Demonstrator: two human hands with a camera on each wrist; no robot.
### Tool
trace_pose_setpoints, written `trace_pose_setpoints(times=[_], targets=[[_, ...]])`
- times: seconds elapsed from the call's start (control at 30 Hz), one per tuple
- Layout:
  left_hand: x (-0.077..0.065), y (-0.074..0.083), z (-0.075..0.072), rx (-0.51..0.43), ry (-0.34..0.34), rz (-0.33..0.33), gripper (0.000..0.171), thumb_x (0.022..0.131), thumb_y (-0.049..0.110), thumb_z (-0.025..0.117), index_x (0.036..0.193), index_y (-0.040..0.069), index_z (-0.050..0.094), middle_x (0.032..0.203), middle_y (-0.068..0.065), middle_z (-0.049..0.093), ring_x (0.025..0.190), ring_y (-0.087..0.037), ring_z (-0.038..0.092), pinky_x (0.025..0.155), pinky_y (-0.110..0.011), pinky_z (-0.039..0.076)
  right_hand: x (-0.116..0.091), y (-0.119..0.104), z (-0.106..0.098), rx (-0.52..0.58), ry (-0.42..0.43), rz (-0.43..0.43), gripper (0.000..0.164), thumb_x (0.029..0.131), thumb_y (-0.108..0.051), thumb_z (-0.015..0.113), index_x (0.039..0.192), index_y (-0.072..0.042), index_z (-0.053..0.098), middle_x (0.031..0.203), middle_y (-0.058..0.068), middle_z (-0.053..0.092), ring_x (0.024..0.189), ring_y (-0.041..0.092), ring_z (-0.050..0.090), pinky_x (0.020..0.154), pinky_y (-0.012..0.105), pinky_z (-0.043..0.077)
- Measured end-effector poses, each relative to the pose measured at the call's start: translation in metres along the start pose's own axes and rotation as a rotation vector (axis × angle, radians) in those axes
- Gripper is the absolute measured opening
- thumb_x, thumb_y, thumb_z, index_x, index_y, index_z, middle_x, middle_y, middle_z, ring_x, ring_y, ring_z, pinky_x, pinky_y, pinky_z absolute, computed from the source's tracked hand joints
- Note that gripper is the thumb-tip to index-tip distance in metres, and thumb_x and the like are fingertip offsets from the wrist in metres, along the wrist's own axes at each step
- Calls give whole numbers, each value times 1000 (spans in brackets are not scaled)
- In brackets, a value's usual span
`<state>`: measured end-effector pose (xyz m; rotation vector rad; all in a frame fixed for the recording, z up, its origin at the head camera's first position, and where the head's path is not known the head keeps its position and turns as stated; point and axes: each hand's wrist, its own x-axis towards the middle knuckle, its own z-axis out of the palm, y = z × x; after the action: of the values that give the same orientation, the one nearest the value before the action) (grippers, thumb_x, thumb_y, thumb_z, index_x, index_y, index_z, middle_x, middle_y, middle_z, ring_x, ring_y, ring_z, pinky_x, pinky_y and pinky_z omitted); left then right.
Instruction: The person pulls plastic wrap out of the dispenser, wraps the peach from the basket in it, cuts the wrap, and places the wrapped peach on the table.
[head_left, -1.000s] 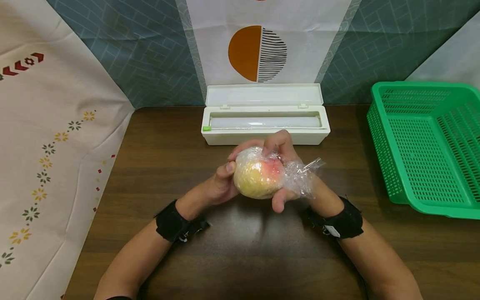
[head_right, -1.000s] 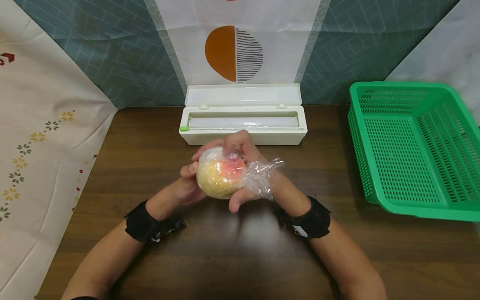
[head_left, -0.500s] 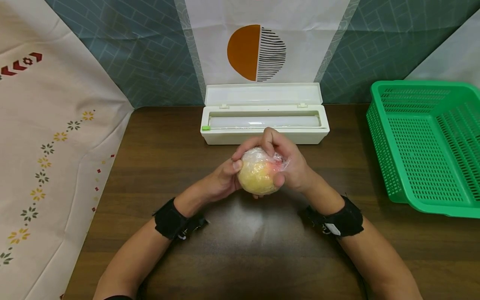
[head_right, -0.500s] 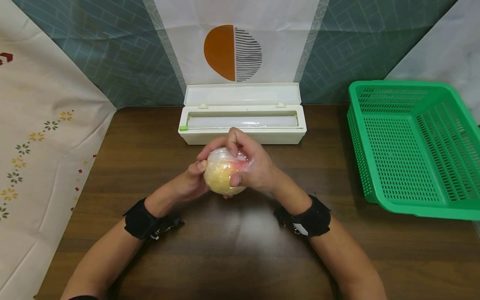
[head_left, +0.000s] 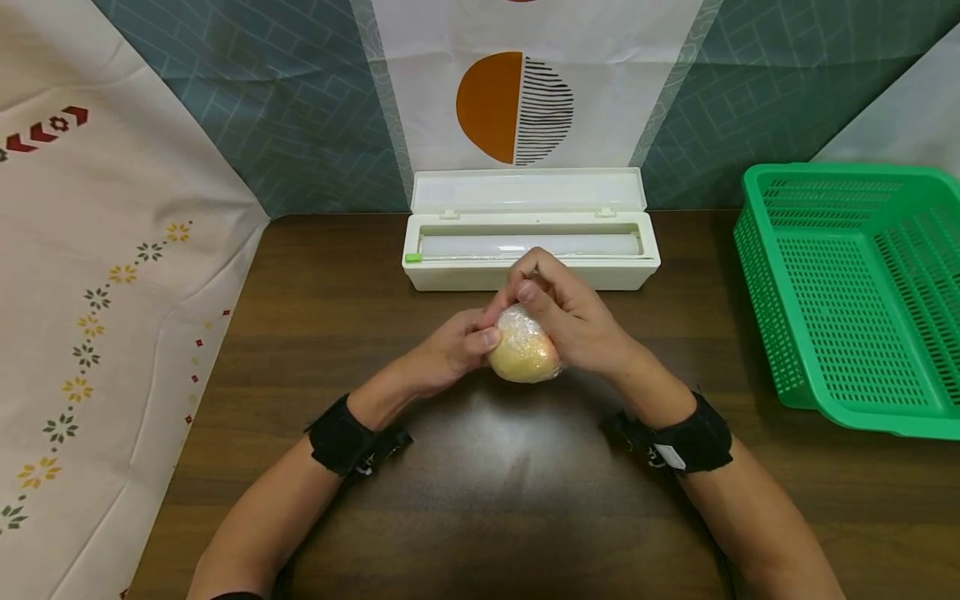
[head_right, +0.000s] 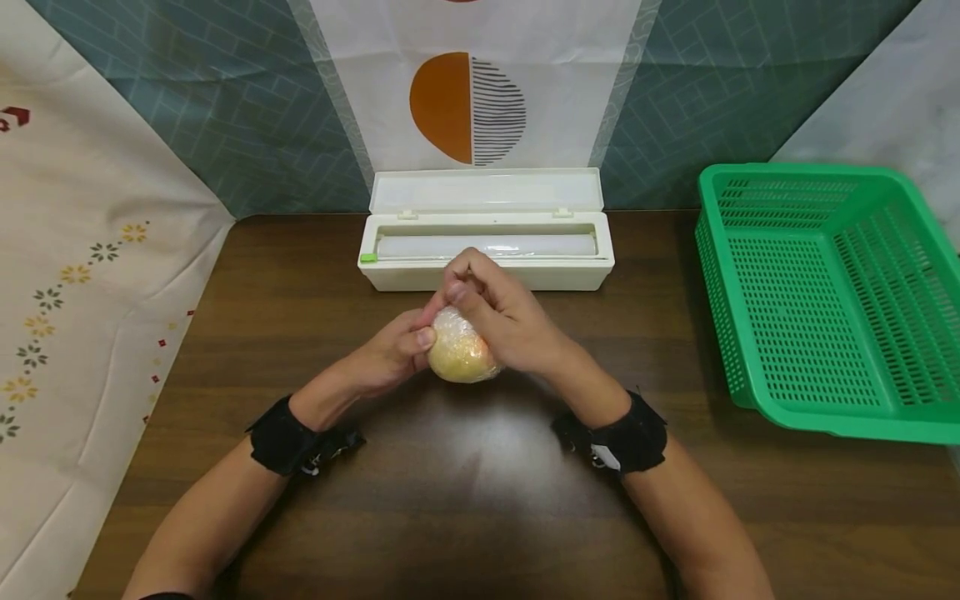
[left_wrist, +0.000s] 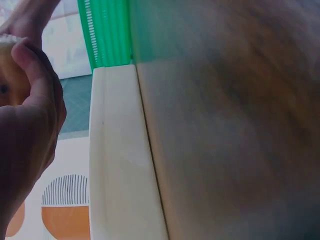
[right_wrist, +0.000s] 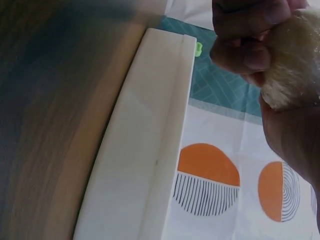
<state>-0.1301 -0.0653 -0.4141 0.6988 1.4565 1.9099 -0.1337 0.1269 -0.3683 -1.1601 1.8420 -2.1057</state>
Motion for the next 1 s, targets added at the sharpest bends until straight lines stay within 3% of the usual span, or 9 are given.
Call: trace_pose_setpoints(times=[0.07, 0.2, 0.33, 0.47, 0.6, 0.7, 0.8, 0.9, 1.0], targets=[[1, -1, -3, 31, 2, 10, 94, 85, 64, 61, 138, -11, 41, 110, -12, 57, 98, -18, 57, 83, -30, 50, 1, 0, -2, -36, 3, 0, 22, 105, -15, 42, 115, 3, 49, 100, 17, 68, 90, 33, 64, 74, 35, 54], [1, -2, -7, 14, 37, 28, 90, 86, 56, 64, 143, -5, 33, 108, -13, 58, 95, -17, 58, 81, -29, 50, 1, 1, -3, -186, 63, 73, 22, 102, -5, 45, 121, 2, 53, 108, 15, 64, 96, 27, 62, 83, 35, 51], [0, -1, -7, -68, 59, 38, 66, 96, 28, 60, 143, 8, 19, 121, -24, 55, 106, -26, 58, 87, -38, 51, -1, 3, -3, -359, 159, 232, 16, 101, -18, 51, 109, -5, 56, 99, 7, 62, 83, 17, 60, 70, 33, 51], [0, 2, -3, -29, 17, 43, 54, 95, 5, 50, 135, 13, 16, 125, -28, 49, 109, -28, 56, 88, -39, 50, -1, 9, -3, -517, 204, 334, 22, 98, -34, 56, 105, -13, 56, 92, -1, 61, 78, 13, 58, 68, 33, 49], [1, 0, 2, 254, 26, 66, 69, 89, 8, 66, 136, 15, 15, 139, -15, 36, 116, -21, 51, 86, -34, 50, -1, 18, 0, -610, 227, 371, 33, 95, -40, 60, 107, -10, 55, 92, 0, 62, 81, 14, 58, 72, 34, 49], [3, -5, 3, 566, 122, 77, 81, 81, 26, 78, 139, 15, 22, 139, -4, 28, 120, -12, 43, 84, -30, 51, -2, 25, 2, -668, 244, 394, 42, 93, -45, 60, 107, -6, 54, 90, 2, 61, 81, 16, 57, 73, 34, 48], [4, -7, 1, 813, 229, 93, 80, 75, 39, 81, 136, 14, 36, 131, 2, 38, 114, -9, 42, 85, -29, 49, -4, 31, 2, -726, 261, 440, 47, 92, -52, 59, 101, -7, 52, 86, 4, 56, 77, 17, 52, 67, 34, 44], [4, -6, -2, 932, 285, 83, 77, 71, 44, 83, 132, 15, 46, 123, 6, 49, 103, -10, 48, 83, -34, 48, -6, 36, -1, -735, 261, 495, 49, 91, -58, 57, 93, -9, 49, 78, 7, 50, 69, 19, 47, 58, 33, 39], [3, -4, -5, 978, 316, 26, 76, 69, 48, 84, 131, 18, 50, 115, 8, 55, 92, -11, 52, 77, -33, 49, -7, 42, -6, -603, 250, 553, 51, 94, -59, 51, 92, -8, 52, 82, 8, 53, 71, 19, 51, 57, 31, 43]])
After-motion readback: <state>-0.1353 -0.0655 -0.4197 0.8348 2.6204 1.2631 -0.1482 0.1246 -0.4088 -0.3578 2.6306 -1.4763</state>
